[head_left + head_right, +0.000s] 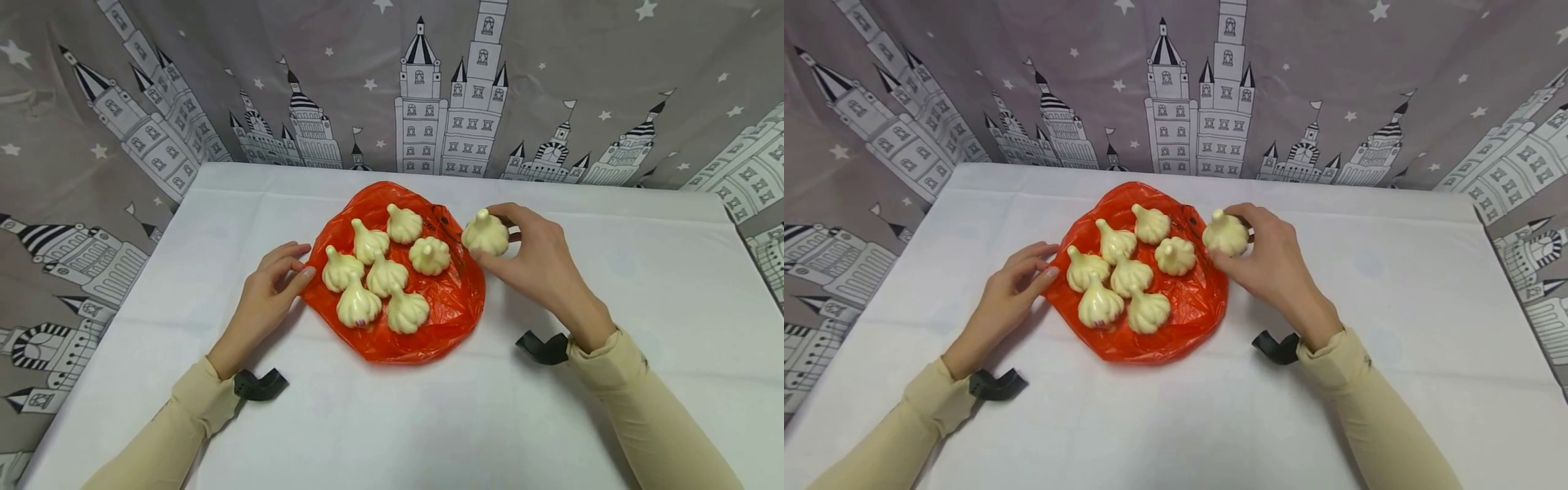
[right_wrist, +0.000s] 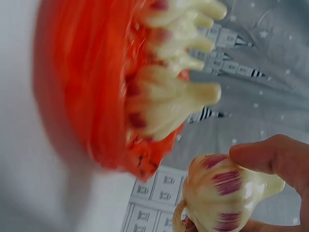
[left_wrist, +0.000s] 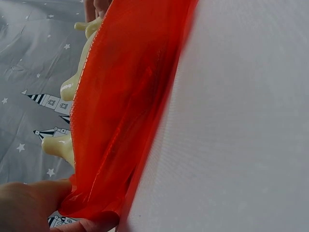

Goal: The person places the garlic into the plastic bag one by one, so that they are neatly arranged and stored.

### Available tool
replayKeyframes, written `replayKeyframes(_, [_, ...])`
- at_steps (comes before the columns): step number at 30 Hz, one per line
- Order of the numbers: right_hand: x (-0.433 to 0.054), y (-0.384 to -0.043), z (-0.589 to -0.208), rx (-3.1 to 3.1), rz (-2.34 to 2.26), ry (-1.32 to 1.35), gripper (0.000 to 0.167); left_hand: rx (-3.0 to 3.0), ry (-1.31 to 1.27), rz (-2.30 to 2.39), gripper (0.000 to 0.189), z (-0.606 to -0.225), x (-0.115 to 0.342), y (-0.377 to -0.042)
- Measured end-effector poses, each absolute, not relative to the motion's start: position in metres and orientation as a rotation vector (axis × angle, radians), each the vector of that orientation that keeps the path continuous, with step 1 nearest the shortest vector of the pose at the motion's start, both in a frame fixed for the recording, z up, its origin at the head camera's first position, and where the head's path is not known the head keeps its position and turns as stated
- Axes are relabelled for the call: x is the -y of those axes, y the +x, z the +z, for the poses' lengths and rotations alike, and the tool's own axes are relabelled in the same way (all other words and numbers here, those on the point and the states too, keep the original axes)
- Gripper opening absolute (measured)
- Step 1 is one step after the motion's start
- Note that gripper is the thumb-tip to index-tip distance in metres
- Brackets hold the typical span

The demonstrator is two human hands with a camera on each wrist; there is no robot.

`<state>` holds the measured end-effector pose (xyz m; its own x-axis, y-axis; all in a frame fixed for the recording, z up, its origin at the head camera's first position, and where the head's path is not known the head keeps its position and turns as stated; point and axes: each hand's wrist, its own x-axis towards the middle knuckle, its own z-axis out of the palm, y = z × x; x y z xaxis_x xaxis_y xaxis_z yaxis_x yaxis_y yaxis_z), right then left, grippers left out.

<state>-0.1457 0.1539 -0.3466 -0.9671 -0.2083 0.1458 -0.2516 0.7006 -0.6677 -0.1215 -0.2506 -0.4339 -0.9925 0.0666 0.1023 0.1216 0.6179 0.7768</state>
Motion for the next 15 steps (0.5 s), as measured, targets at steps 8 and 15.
replayKeyframes(8, [-0.14, -0.126, -0.34, 2.811, 1.16, 0.536, 0.049, 2.772, -0.172, -1.32, 0.025, -0.435, 0.251, -0.123])
replayKeyframes(15, [-0.131, -0.117, -0.34, 2.797, 1.145, 0.633, 0.05, 2.766, -0.167, -1.336, 0.024, -0.433, 0.25, -0.121])
